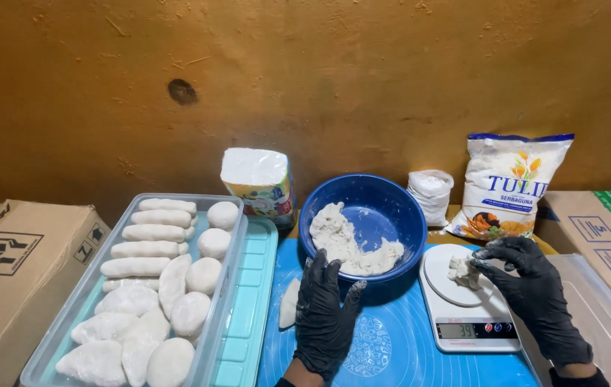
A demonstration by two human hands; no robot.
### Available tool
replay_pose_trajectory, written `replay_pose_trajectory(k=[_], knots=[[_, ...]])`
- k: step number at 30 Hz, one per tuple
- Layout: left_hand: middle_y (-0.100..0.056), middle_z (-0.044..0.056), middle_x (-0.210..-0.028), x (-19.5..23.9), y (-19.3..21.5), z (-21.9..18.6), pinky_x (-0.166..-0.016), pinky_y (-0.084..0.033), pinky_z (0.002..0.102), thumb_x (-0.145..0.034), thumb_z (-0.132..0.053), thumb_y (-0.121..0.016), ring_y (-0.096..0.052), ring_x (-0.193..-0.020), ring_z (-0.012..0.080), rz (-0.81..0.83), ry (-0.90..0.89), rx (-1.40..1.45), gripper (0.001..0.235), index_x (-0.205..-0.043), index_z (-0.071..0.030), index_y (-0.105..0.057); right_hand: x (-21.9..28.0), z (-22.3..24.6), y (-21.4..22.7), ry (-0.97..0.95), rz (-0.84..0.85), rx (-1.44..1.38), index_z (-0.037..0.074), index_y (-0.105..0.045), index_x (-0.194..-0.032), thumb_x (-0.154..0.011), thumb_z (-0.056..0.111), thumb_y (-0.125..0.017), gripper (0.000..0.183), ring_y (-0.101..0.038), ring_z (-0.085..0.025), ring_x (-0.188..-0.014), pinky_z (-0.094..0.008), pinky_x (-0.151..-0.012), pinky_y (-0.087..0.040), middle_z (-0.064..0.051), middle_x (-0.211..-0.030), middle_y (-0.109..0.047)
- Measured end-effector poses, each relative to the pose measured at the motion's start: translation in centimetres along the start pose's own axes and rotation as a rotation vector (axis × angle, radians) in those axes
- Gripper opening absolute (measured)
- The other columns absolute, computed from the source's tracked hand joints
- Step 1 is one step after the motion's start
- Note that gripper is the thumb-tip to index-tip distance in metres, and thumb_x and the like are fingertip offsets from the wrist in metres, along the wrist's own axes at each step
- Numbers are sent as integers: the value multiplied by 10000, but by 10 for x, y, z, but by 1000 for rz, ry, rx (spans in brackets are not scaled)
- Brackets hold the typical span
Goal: The person is portioning dough by weight using a digital scale and then shaping each portion into an oval shape by hand.
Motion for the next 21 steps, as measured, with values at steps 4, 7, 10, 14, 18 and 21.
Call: replay_pose_trajectory(k=[4, 7, 10, 14, 18, 21], knots=[[-425, 211, -1583, -2, 4, -2, -1131, -381, 572, -984, -445, -636, -403, -1438, 422, 1, -7, -10, 571, -1415, -77, -561, 5, -12, -3, 193, -8, 244, 198, -806, -1149, -873, 263, -773, 286, -604, -286, -1285, -424, -1108, -483, -97, -1278, -695], [-450, 234, -1554, -3, 7, -7, -1135, -381, 563, -987, -431, -639, -429, -1421, 417, -16, -45, 0, 546, -1374, -48, -584, 7, -8, -7, 226, 50, 234, 234, -781, -1213, -906, 272, -718, 316, -576, -329, -1312, -458, -1143, -460, -154, -1383, -647], [-449, 226, -1563, -3, 9, -7, -1136, -377, 576, -986, -452, -641, -420, -1423, 448, -21, -34, -9, 563, -1380, -54, -587, 6, -1, -7, 189, 60, 174, 187, -772, -1232, -903, 244, -724, 338, -577, -303, -1325, -439, -1110, -487, -134, -1352, -662], [-456, 231, -1558, -4, 10, -7, -1142, -364, 580, -993, -449, -622, -427, -1415, 446, 1, -17, 4, 547, -1375, -58, -589, 5, 15, 1, 160, 24, 53, 90, -748, -1238, -924, 135, -716, 319, -637, -284, -1249, -413, -1086, -519, -132, -1285, -709], [-465, 226, -1554, -4, 8, -6, -1135, -377, 580, -989, -455, -631, -441, -1410, 444, -23, -32, -8, 547, -1358, -53, -605, -1, 41, 10, 8, 29, -92, 32, -733, -1244, -974, 67, -649, 285, -648, -305, -1245, -437, -1108, -510, -187, -1274, -718], [-462, 216, -1562, 0, 7, -5, -1142, -381, 578, -970, -413, -685, -443, -1414, 442, -54, -55, -4, 541, -1370, -61, -587, -2, 46, 12, 18, 10, -122, 23, -727, -1241, -981, 43, -645, 273, -645, -295, -1242, -419, -1131, -504, -178, -1276, -708]])
Point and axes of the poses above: each hand's wrist, its own x-axis away from the middle knuckle, its own y-axis out of the back of the hand, z = x × y, the point moved 7 cm from there along -x, towards the middle knuckle
